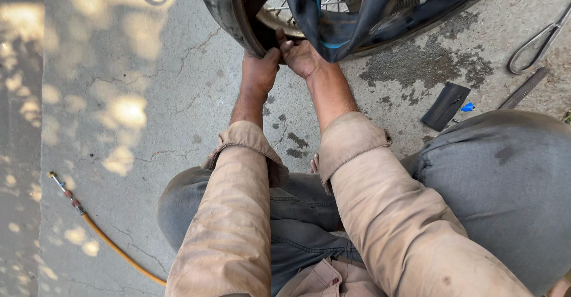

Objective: The person reseats a tire onto a motorcycle rim by hand and using a metal pry bar while sitting on the ground.

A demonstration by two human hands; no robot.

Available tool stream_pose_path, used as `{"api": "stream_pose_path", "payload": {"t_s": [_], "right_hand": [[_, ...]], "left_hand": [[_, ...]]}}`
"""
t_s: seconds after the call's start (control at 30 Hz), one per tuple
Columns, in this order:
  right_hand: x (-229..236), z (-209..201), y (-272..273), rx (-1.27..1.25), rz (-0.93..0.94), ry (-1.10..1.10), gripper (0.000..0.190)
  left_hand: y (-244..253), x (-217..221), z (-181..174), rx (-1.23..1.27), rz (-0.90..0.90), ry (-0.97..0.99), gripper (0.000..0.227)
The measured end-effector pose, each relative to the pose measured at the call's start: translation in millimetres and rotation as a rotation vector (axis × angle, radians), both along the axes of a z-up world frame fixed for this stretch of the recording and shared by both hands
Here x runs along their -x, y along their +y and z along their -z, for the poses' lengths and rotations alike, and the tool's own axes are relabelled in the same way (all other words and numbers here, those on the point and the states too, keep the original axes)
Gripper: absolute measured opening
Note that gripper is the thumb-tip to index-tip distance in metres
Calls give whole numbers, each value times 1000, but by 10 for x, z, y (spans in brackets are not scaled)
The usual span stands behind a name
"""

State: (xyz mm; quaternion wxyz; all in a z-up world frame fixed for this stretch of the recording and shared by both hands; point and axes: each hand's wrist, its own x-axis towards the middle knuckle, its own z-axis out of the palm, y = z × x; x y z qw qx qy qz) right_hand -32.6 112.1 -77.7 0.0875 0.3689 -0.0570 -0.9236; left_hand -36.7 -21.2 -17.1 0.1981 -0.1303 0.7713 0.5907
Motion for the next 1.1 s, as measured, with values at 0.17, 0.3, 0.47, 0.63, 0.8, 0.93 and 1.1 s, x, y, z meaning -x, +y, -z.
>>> {"api": "stream_pose_path", "payload": {"t_s": [0.17, 0.3, 0.47, 0.63, 0.8, 0.93, 1.1], "right_hand": [[222, 98, -49, 160, 93, -221, 52], [253, -42, -81, 269, 156, -367, 69], [249, 217, -76, 149, 40, -180, 53], [124, 155, -43, -70, -36, -129, 52], [136, 201, -69, -53, 15, -56, 51], [113, 283, -91, 56, 33, -122, 67], [163, 79, -208, -54, 205, -273, 66]], "left_hand": [[-67, 33, 83, -32, 28, 18, 42], [-114, 136, 67, -39, 87, -64, 44], [-115, 112, 63, -79, 92, 15, 35], [-67, 52, -55, -81, 77, 22, 33], [-56, 59, -82, -169, 62, -15, 37], [-105, 55, 27, -135, 68, -9, 34], [-112, 64, 154, -422, 43, 70, 42]]}}
